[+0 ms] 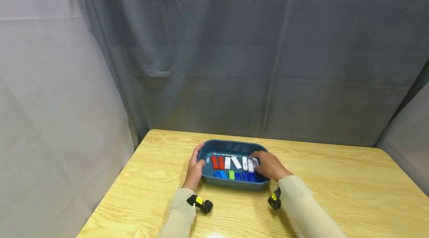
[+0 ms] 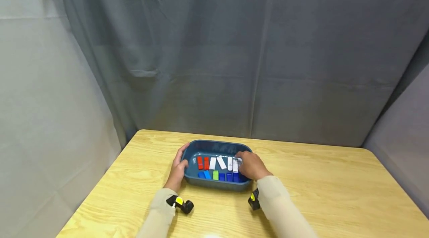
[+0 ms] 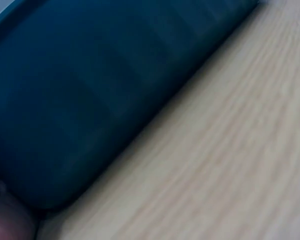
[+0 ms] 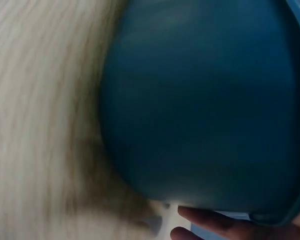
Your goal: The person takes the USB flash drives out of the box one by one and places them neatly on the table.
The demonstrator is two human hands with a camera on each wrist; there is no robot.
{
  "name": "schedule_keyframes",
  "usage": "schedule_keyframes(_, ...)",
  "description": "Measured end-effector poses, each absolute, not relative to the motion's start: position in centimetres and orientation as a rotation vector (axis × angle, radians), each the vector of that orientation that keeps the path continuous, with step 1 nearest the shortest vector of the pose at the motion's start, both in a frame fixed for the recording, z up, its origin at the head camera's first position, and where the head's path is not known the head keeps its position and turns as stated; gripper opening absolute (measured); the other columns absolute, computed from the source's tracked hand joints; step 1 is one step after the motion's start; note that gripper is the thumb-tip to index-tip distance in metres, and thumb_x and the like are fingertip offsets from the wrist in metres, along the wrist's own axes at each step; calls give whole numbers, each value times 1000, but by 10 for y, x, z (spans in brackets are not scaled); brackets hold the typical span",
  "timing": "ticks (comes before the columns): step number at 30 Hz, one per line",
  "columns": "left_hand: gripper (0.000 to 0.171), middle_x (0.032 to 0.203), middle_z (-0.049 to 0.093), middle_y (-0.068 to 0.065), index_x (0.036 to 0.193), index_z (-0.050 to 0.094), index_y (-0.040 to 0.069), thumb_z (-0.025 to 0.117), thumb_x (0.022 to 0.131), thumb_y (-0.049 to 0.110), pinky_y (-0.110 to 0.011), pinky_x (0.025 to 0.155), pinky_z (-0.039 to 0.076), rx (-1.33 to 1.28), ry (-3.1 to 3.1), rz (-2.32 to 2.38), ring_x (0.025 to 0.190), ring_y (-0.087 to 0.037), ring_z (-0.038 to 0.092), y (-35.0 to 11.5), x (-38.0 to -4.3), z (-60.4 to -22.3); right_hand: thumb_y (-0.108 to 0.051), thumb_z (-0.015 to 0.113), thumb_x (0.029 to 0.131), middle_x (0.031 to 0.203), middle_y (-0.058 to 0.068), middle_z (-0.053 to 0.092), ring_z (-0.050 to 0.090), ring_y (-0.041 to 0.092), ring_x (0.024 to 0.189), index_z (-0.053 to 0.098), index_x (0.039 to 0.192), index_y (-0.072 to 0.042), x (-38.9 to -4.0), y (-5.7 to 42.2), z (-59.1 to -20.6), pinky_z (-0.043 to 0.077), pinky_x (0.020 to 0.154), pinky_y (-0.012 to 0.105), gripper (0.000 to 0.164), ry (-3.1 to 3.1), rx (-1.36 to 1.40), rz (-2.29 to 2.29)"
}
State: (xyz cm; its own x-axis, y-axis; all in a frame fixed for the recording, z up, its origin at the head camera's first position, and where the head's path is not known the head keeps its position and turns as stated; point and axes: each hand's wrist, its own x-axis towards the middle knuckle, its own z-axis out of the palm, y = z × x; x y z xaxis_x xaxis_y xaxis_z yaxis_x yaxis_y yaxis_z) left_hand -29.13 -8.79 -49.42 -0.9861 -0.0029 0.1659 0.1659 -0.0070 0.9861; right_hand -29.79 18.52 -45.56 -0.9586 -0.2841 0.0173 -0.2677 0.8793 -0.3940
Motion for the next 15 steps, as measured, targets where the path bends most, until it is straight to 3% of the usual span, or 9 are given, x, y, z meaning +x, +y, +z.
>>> schedule_keyframes(15, 72, 151, 37, -4, 143, 45, 21, 43, 75, -4, -50, 102, 24, -105, -2094, -2110, 134, -35, 33, -77, -308, -516, -7, 70, 77, 111, 19, 67, 62, 37, 100, 69, 112, -3, -303, 183, -460, 44, 92, 55, 35, 3120, -204, -592)
